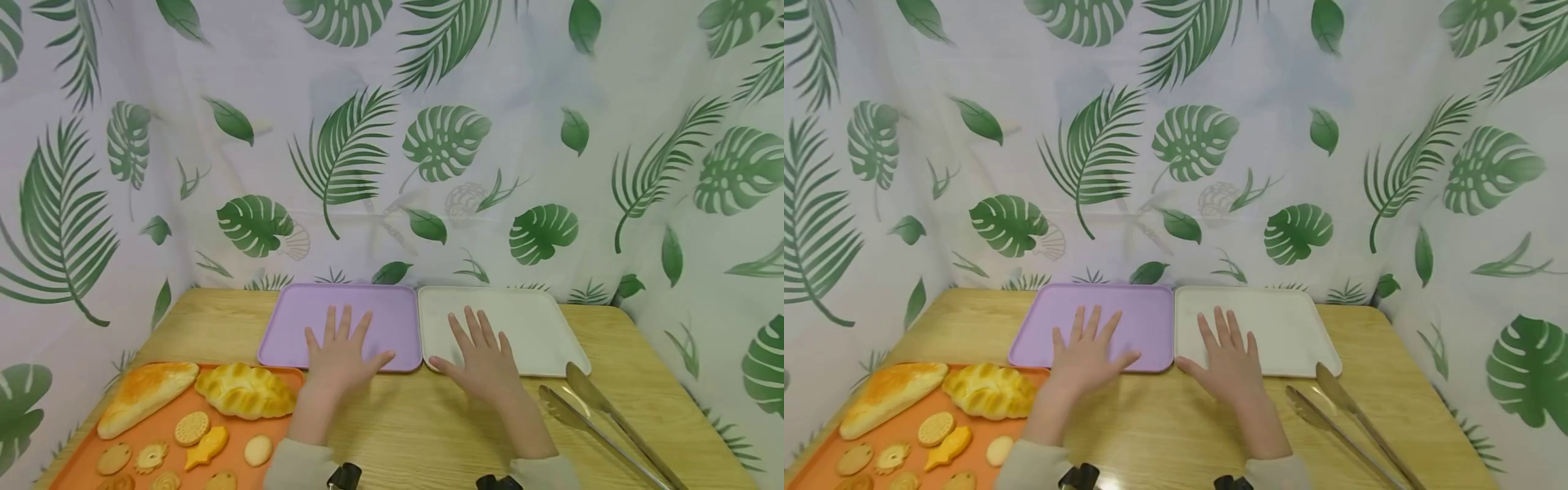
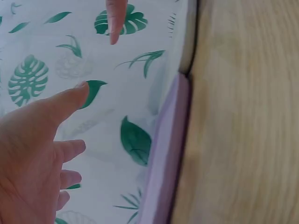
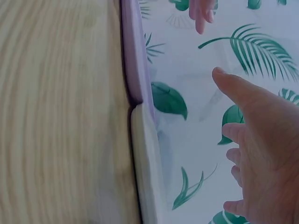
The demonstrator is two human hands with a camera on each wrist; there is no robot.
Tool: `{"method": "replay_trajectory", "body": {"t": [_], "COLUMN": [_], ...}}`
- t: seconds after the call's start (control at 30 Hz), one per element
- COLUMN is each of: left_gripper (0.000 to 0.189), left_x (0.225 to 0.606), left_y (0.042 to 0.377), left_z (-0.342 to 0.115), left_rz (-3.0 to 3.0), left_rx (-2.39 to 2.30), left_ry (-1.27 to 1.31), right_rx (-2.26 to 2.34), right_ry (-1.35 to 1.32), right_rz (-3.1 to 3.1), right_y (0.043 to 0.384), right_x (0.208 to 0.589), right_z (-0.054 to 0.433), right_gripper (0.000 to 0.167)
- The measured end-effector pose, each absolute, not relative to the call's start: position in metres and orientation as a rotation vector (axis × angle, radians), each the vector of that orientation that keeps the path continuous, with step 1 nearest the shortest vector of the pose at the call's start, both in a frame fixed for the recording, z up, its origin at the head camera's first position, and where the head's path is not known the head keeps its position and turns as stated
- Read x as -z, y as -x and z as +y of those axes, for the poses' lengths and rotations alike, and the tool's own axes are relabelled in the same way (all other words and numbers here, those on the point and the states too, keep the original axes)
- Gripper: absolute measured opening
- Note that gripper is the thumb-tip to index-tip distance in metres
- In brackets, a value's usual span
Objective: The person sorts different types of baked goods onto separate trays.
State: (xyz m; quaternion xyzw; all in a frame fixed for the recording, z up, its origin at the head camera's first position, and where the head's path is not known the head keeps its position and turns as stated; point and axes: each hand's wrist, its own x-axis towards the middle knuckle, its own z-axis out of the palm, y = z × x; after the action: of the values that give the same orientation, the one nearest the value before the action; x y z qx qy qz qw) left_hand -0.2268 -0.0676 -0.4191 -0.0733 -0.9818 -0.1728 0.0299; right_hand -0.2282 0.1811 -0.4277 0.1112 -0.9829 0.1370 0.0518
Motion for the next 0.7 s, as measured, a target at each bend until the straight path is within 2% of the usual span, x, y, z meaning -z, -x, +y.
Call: {"method": "replay_trajectory", "body": {"t": [0.3,0.7], "left_gripper": [0.082,0.081], "left_x": [0.387,0.357], "left_y": [0.210,0.176], "left_z": [-0.101,-0.182], "left_rz": [-3.010,-2.941], "left_rx": [0.521,0.339], "left_ry": [0.222,0.250], "right_rx": [-0.346,-0.207], "right_ry": [-0.520,-0.885], "right_rz": [-2.926,-2.910], "right_y": [0.214,0.178], "right_x": [0.416,0.412], "right_z": [0.151,0.093], "right_gripper": [0.087,0.084]}}
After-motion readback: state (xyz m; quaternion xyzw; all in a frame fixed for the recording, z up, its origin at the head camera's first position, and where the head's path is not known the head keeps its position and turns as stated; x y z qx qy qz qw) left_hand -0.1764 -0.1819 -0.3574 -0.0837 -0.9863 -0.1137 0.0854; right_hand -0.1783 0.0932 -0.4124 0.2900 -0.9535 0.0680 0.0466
